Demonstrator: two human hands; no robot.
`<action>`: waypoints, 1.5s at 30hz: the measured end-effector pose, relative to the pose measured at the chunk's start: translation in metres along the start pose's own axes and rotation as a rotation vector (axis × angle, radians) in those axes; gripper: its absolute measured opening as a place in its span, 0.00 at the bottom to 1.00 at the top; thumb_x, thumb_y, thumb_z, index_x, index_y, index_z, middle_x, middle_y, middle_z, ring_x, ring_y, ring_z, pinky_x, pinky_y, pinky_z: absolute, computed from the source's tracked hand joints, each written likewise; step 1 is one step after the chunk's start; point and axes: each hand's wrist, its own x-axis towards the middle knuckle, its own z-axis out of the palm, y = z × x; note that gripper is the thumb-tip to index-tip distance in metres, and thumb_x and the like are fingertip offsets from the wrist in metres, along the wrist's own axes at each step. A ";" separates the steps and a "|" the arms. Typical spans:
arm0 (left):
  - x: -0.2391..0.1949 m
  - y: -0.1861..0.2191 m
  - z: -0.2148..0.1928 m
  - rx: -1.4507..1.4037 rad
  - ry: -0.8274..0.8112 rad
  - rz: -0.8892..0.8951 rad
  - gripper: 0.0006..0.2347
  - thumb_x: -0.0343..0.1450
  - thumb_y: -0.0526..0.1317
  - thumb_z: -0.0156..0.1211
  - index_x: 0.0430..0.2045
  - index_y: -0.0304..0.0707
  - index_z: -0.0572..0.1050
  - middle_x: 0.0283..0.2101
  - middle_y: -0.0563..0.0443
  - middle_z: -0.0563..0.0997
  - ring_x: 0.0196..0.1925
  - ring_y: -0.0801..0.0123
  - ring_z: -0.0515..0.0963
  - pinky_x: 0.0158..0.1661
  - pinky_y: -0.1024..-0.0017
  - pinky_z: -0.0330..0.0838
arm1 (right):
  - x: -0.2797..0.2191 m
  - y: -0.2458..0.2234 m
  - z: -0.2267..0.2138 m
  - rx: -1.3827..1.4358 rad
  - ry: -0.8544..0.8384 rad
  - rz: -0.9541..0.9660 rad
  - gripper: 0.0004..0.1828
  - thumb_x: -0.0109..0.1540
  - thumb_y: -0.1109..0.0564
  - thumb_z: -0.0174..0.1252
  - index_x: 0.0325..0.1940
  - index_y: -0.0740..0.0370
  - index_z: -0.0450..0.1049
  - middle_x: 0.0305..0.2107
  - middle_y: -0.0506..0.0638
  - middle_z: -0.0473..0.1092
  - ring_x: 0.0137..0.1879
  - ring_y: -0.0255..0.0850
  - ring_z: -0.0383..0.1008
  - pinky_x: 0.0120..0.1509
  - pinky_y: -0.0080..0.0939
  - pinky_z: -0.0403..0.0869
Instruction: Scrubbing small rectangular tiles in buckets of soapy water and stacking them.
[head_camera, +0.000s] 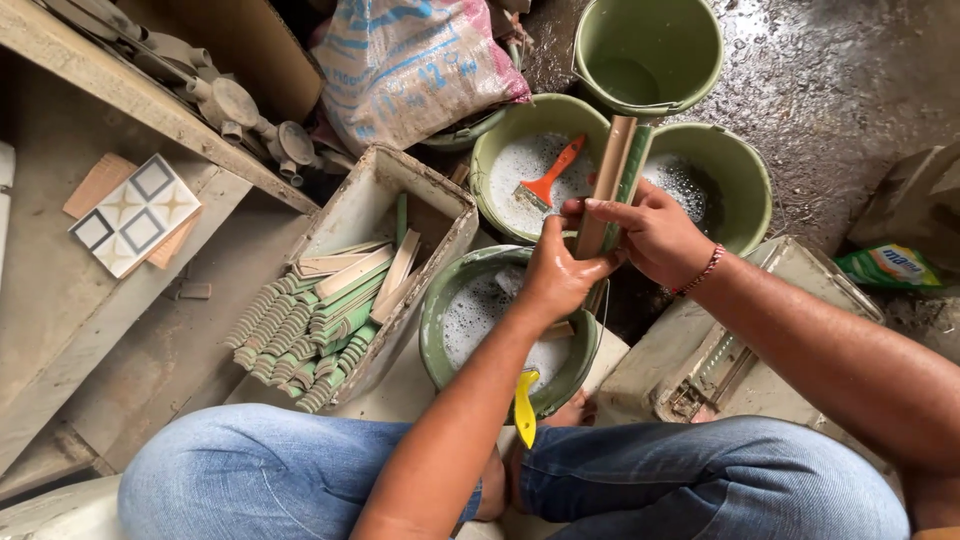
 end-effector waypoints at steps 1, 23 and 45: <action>-0.004 0.005 -0.002 -0.001 -0.004 0.005 0.29 0.59 0.47 0.73 0.51 0.40 0.66 0.44 0.40 0.83 0.51 0.49 0.83 0.54 0.58 0.75 | 0.005 0.003 -0.001 -0.002 0.003 -0.005 0.23 0.59 0.63 0.65 0.59 0.60 0.73 0.41 0.51 0.75 0.51 0.46 0.78 0.63 0.58 0.75; -0.057 -0.053 -0.058 -0.531 -0.100 0.088 0.10 0.72 0.37 0.63 0.46 0.38 0.75 0.39 0.52 0.79 0.44 0.69 0.76 0.49 0.62 0.76 | 0.014 0.048 0.028 -0.053 -0.125 -0.026 0.16 0.64 0.56 0.66 0.54 0.61 0.75 0.38 0.53 0.78 0.43 0.45 0.81 0.49 0.54 0.82; -0.048 -0.057 -0.058 -0.450 -0.112 0.017 0.14 0.70 0.43 0.70 0.44 0.35 0.78 0.35 0.51 0.80 0.40 0.70 0.77 0.47 0.63 0.79 | -0.004 0.049 0.046 -0.154 0.037 -0.087 0.21 0.49 0.62 0.79 0.42 0.62 0.79 0.30 0.50 0.79 0.34 0.36 0.77 0.42 0.41 0.80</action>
